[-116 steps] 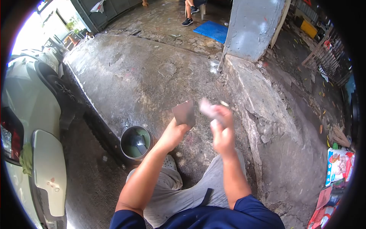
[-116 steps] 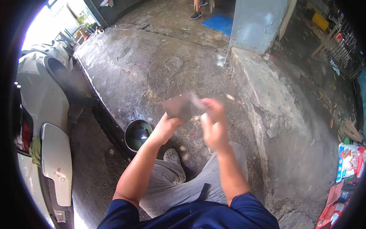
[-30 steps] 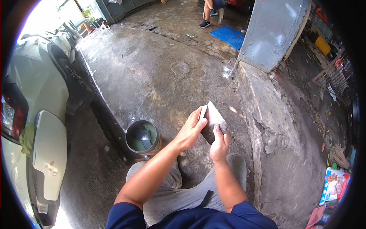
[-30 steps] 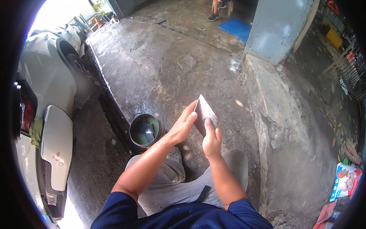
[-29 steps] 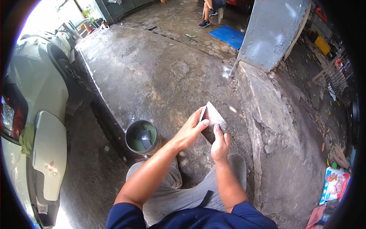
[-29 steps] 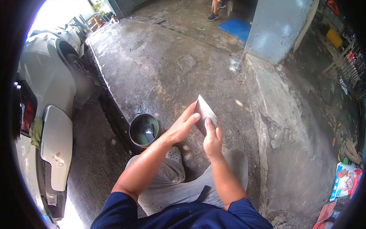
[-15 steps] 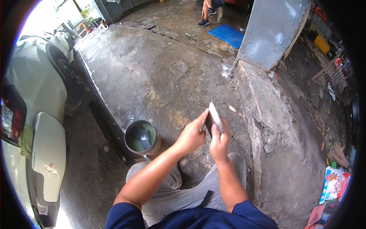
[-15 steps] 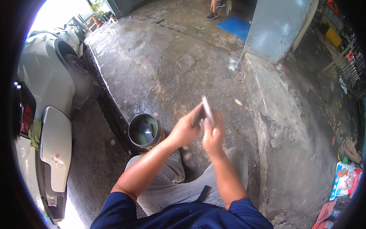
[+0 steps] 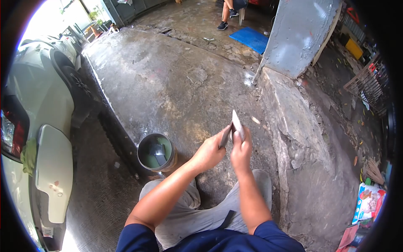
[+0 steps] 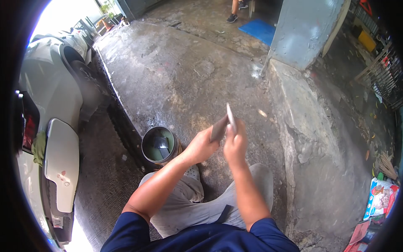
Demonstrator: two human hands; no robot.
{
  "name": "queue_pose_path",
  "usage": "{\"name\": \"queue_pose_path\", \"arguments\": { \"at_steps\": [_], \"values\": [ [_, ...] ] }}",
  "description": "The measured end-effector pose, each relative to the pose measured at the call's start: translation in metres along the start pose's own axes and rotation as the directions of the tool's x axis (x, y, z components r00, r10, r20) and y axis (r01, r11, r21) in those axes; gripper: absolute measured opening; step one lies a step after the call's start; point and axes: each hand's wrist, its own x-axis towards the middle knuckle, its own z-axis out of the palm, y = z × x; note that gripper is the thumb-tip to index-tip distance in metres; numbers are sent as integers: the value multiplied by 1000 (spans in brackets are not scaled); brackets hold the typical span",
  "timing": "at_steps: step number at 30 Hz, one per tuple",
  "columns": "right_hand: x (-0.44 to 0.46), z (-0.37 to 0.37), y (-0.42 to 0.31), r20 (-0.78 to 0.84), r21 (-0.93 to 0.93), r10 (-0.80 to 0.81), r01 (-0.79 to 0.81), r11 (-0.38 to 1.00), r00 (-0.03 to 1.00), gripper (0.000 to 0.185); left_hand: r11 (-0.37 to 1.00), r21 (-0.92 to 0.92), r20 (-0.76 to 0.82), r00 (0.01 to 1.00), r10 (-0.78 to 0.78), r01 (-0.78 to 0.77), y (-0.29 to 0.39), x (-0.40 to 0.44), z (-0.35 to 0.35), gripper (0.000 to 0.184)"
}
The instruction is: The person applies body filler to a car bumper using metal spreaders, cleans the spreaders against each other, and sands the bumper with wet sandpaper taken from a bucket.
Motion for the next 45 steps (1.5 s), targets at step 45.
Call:
{"name": "queue_pose_path", "arguments": {
  "at_steps": [45],
  "values": [
    [0, -8, 30, 290, 209, 425, -491, 846, 857, 62, 997, -25, -164, 984, -71, 68, 8, -4, -31, 30]
  ]
}}
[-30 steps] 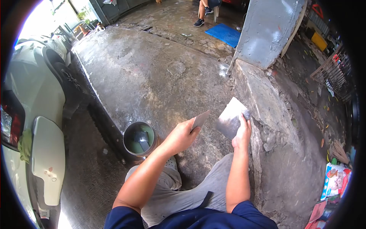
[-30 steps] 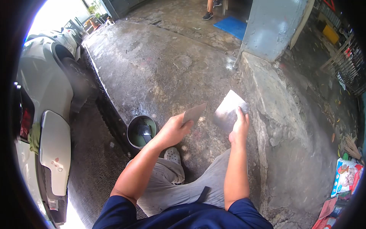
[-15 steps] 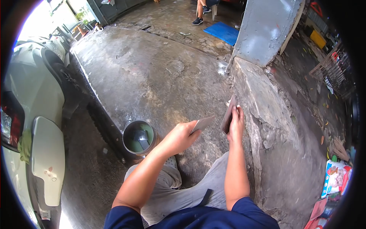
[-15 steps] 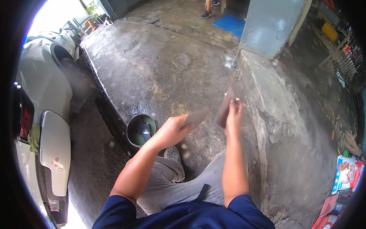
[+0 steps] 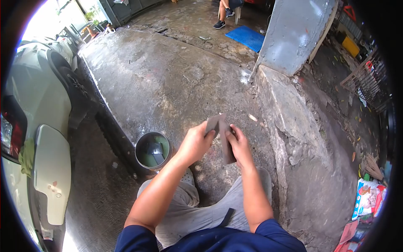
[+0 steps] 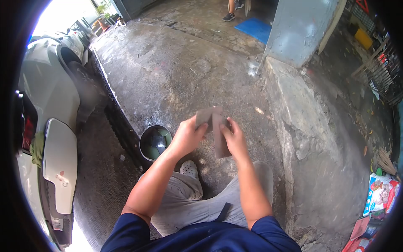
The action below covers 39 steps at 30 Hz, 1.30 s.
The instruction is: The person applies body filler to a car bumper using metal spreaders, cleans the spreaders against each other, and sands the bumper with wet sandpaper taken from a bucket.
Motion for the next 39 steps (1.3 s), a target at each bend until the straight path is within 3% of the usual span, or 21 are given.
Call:
{"name": "queue_pose_path", "arguments": {
  "at_steps": [2, 5, 7, 10, 14, 16, 22, 25, 28, 32, 37, 39],
  "values": [
    [-1, -12, 0, 101, 5, 20, -21, 1000, 995, 67, 999, 39, -45, 999, -19, 21, -17, 13, -3, 35],
    [1, -31, -13, -45, 69, 35, -32, 997, 998, 68, 971, 223, -114, 992, -63, 88, -17, 15, -10, 39],
    [6, -51, -16, -101, 147, -48, 62, 987, 994, 72, 943, 332, -126, 992, 28, 16, -20, 14, -13, 40],
    [12, -77, -20, -147, 417, -4, 65, 907, 989, 67, 894, 447, -107, 989, 104, -45, -18, 11, -13, 43],
    [18, -86, -5, -235, 504, 75, 56, 862, 969, 57, 818, 551, -73, 967, 245, -165, -24, 12, -9, 34],
    [25, -85, 5, -289, 553, 162, 26, 833, 943, 62, 804, 570, -67, 966, 248, -167, -25, 13, -6, 31],
    [30, -77, 16, -312, 582, 230, -6, 813, 922, 81, 808, 559, -58, 963, 263, -187, -22, 11, -2, 26],
    [27, -68, 8, -364, 592, 254, 12, 806, 896, 82, 822, 543, -64, 967, 247, -174, -16, 10, -2, 24],
    [23, -64, -2, -364, 611, 308, -24, 791, 879, 80, 821, 547, -80, 966, 244, -162, -14, 7, -3, 23],
    [31, -71, 15, -341, 628, 282, -6, 778, 897, 64, 823, 551, -54, 978, 199, -137, -11, 6, -4, 27],
    [38, -75, 34, -305, 594, 167, 50, 803, 938, 44, 805, 561, -63, 960, 273, -192, -21, 8, -1, 26],
    [34, -75, 28, -316, 634, 233, 22, 773, 920, 44, 789, 578, -63, 953, 298, -209, -21, 6, -1, 25]
  ]
}}
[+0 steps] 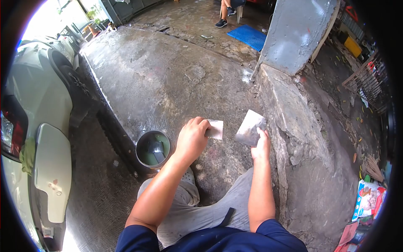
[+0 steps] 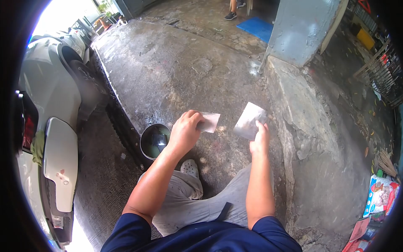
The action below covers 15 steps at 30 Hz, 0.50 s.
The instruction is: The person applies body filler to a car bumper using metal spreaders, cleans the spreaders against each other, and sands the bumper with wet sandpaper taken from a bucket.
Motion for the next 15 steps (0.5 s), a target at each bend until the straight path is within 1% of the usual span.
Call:
{"name": "queue_pose_path", "arguments": {
  "at_steps": [1, 4, 7, 8, 9, 10, 11, 12, 14, 15],
  "values": [
    [-3, 3, -3, -26, 19, 23, -22, 1000, 999, 44, 1000, 14, 5, 1000, 5, -5, 1, 0, -2, 24],
    [-10, 12, -7, -146, 56, 28, -21, 998, 989, 45, 999, 45, 7, 1000, 13, -13, -1, 0, -3, 22],
    [-19, 8, -12, 106, -166, -26, 44, 985, 994, 45, 998, 53, -3, 1000, 23, -23, -3, 1, -7, 20],
    [-23, 9, -12, 211, -324, -84, 151, 934, 974, 43, 998, 55, -8, 1000, 27, -27, -4, 2, -10, 19],
    [-27, 9, -13, 321, -458, -121, 265, 848, 940, 41, 996, 78, -12, 999, 42, -41, -8, 2, -11, 17],
    [-35, 12, -14, 430, -564, -134, 382, 732, 893, 39, 993, 102, -15, 998, 57, -55, -12, 3, -13, 15],
    [-49, 17, -20, 509, -617, -87, 434, 656, 856, 30, 990, 125, -17, 997, 73, -70, -15, 4, -14, 13],
    [-71, 34, -30, 543, -648, -103, 494, 580, 833, 27, 988, 130, -33, 996, 86, -81, -17, 4, -15, 13],
    [-87, 46, -38, 700, -585, -240, 733, 347, 672, 23, 985, 137, -61, 991, 116, -107, -17, 4, -17, 13],
    [-87, 46, -39, 732, -554, -255, 770, 317, 632, 25, 985, 128, -69, 989, 129, -119, -17, 4, -16, 13]
  ]
}}
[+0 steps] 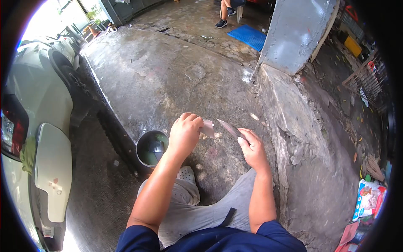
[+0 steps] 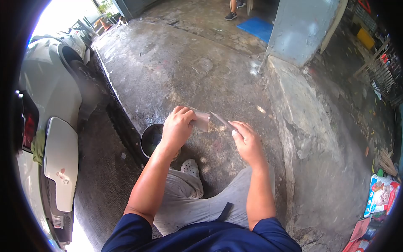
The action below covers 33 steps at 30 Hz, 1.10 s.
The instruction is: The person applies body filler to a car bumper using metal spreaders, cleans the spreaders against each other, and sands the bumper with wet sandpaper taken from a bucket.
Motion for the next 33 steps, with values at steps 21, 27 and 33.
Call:
{"name": "queue_pose_path", "arguments": {
  "at_steps": [21, 27, 33],
  "values": [
    [0, 3, -10, 140, -58, -59, 67, 996, 988, 28, 983, -172, 36, 997, 70, -63, 17, 0, 3, 30],
    [4, 7, 7, 106, -102, -77, 87, 991, 991, 27, 977, -190, 48, 992, 112, -101, 15, -1, 5, 30],
    [7, 8, 38, 23, -185, 53, -48, 981, 998, 30, 958, -258, 31, 990, 140, -127, 28, 0, -6, 29]
  ]
}}
